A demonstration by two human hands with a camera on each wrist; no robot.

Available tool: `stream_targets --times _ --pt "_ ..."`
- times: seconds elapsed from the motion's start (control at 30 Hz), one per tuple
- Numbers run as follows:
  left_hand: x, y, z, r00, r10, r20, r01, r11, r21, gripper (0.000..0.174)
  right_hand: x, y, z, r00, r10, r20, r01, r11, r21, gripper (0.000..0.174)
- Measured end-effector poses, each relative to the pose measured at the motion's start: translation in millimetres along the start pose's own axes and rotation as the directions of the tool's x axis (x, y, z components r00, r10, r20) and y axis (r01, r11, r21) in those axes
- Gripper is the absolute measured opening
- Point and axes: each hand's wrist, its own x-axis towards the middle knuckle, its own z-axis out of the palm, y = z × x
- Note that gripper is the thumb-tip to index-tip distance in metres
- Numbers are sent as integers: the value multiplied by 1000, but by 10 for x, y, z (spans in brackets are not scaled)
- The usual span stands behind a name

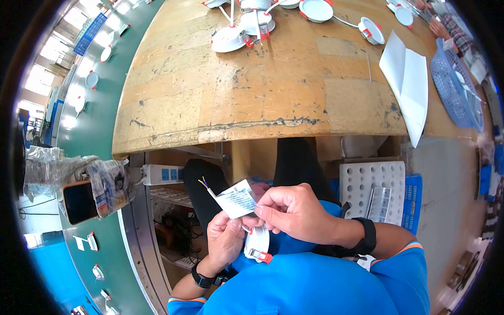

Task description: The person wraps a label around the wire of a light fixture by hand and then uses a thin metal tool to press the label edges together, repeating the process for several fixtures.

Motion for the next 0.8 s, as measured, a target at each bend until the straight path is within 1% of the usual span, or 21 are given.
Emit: stream_targets --times 0.27,0.37,0.53,0.8 --pt "-13 4 -20 998 18 55 -17 1000 -12 31 -6 8 4 1000 -24 -7 24 1000 -16 14" --pt "-12 -2 -11 998 38 49 -37 999 -7 32 -8 2 10 999 -42 -3 42 999 -25 14" --pt "-7 14 -14 997 19 72 -20 1000 11 34 -17 -10 24 997 -77 -8 77 996 -48 13" --pt "-17 2 -17 996 32 82 -34 999 18 35 -13 -19 19 997 -78 -13 77 996 -36 12"
